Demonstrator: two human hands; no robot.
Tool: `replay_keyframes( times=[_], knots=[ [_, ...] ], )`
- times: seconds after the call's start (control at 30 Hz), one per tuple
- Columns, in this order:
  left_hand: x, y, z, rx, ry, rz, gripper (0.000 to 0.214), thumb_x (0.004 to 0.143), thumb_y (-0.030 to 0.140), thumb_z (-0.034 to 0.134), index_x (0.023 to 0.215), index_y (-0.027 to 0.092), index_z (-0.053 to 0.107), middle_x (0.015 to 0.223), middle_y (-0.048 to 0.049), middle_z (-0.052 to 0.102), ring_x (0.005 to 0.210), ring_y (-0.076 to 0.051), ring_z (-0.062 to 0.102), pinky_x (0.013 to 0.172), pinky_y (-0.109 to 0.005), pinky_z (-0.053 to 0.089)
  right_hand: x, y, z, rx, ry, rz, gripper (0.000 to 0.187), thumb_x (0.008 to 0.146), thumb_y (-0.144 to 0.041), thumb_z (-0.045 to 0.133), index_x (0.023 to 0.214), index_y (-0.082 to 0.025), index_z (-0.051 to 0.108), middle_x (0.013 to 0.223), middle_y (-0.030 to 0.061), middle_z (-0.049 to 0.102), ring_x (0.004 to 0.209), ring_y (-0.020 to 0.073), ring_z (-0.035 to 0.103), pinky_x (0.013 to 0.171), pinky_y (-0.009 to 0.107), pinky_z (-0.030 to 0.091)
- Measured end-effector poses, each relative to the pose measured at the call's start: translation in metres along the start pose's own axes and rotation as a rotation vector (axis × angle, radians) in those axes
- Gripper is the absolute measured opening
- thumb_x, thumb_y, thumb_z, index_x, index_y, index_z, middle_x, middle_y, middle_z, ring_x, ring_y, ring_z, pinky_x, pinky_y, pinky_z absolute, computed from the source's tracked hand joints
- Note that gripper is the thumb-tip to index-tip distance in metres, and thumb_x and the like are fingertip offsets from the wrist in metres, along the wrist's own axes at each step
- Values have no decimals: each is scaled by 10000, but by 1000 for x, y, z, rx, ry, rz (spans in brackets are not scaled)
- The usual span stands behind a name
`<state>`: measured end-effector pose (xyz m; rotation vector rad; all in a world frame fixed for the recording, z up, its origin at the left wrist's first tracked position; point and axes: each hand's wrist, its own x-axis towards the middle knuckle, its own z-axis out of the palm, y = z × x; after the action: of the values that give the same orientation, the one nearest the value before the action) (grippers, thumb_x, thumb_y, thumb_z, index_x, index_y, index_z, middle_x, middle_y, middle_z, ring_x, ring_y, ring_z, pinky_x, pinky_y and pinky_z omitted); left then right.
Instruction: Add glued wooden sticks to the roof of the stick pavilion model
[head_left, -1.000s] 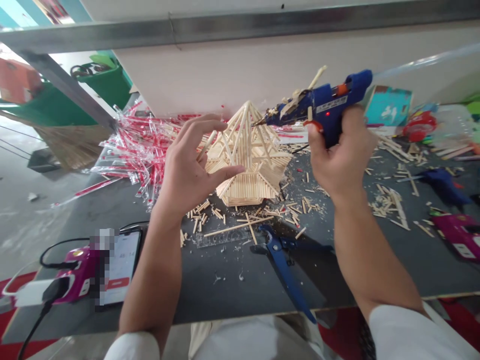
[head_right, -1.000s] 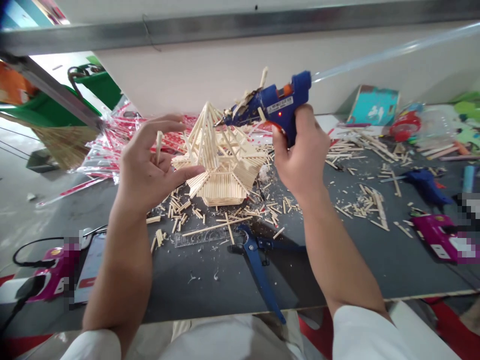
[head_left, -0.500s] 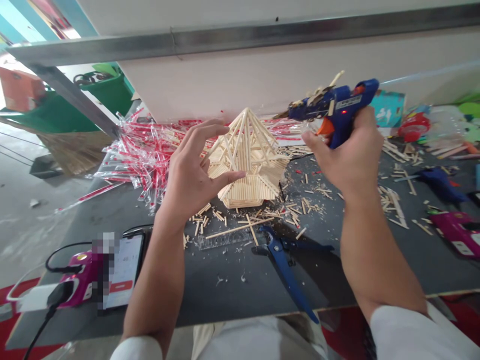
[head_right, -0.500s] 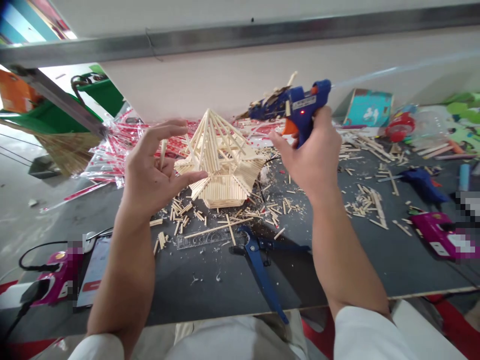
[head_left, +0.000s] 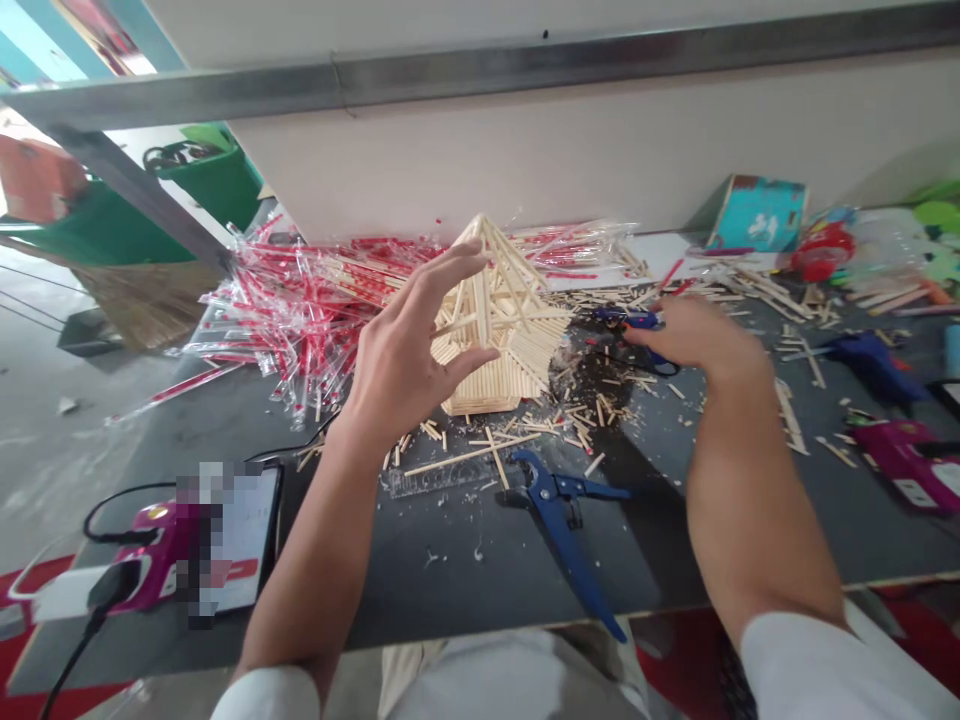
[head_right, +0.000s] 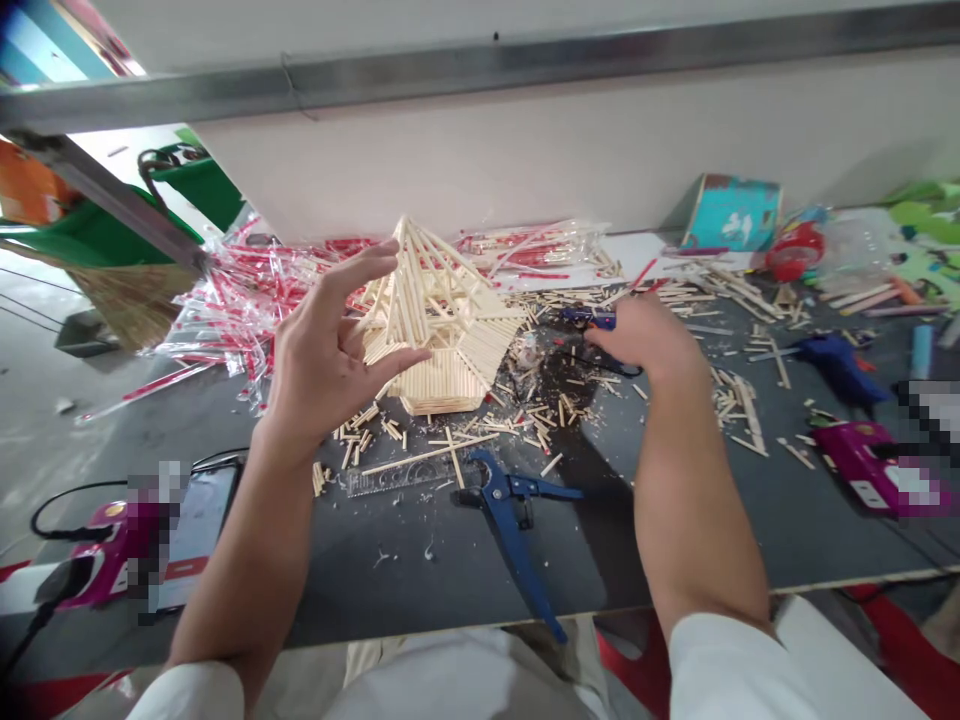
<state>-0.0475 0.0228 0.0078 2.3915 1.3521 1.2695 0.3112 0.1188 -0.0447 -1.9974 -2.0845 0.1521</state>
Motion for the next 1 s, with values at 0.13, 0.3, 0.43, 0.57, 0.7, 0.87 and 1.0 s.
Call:
replay_keyframes(
  times=[0.13, 0.3, 0.43, 0.57, 0.7, 0.87, 1.0],
  knots=[
    [0, 2, 6, 15, 18, 46, 779, 858, 418, 813, 1528, 368, 420, 1590, -39, 524, 1240, -308, 677, 881, -405, 666, -40, -65, -36, 230, 215, -210, 386, 959, -390, 598, 1295, -214, 671, 1238, 117, 706, 906, 238, 719, 842, 423, 588],
    [1, 2, 12, 22, 4, 73, 818, 858, 414, 814, 1553, 372, 383, 1579, -59, 537, 1268, -323, 669, 817, -367, 660, -74, -139, -53, 548, 246, -648, 342, 951, -296, 653, 1292, -276, 662, 1208, 46, 710, 826, 170, 691, 797, 374, 598],
    [1, 4, 14, -4, 22, 69, 795, 883, 474, 777, 1559, 362, 373, 1589, -70, 524, 1259, -318, 675, 799, -377, 664, -66, -157, -45, 787, 194, -585, 402, 935, -336, 695, 1318, -237, 626, 1031, 40, 738, 823, 168, 704, 707, 320, 591],
    [0, 5, 13, -14, 37, 72, 766, 896, 470, 762, 1555, 349, 392, 1584, -80, 531, 1186, -282, 710, 758, -341, 657, -55, -161, -39, 933, 120, -554, 428, 914, -355, 729, 1310, -239, 614, 894, 7, 722, 807, 162, 708, 706, 308, 582],
    [0, 5, 13, -12, 54, 76, 785, 863, 443, 806, 1545, 368, 426, 1556, -61, 566, 954, -208, 747, 624, -280, 596, -49, -165, -34, 1052, 32, -575, 477, 890, -375, 765, 1318, -246, 600, 846, -16, 698, 766, 137, 682, 665, 272, 566],
    [5, 9, 9, -227, 115, -39, 610, 809, 547, 823, 1342, 303, 655, 1405, -79, 663, 704, -114, 663, 433, -249, 419, -52, -168, -29, 1119, 104, -563, 524, 904, -364, 762, 1396, -279, 604, 860, -22, 733, 714, 116, 665, 639, 255, 563],
    [8, 20, 2, -368, 141, -226, 253, 958, 470, 687, 910, 234, 767, 820, -12, 723, 609, -83, 590, 480, -219, 443, -58, -168, -26, 1046, 138, -615, 442, 919, -341, 749, 1350, -284, 670, 938, -22, 775, 810, 134, 716, 743, 289, 610]
  ],
)
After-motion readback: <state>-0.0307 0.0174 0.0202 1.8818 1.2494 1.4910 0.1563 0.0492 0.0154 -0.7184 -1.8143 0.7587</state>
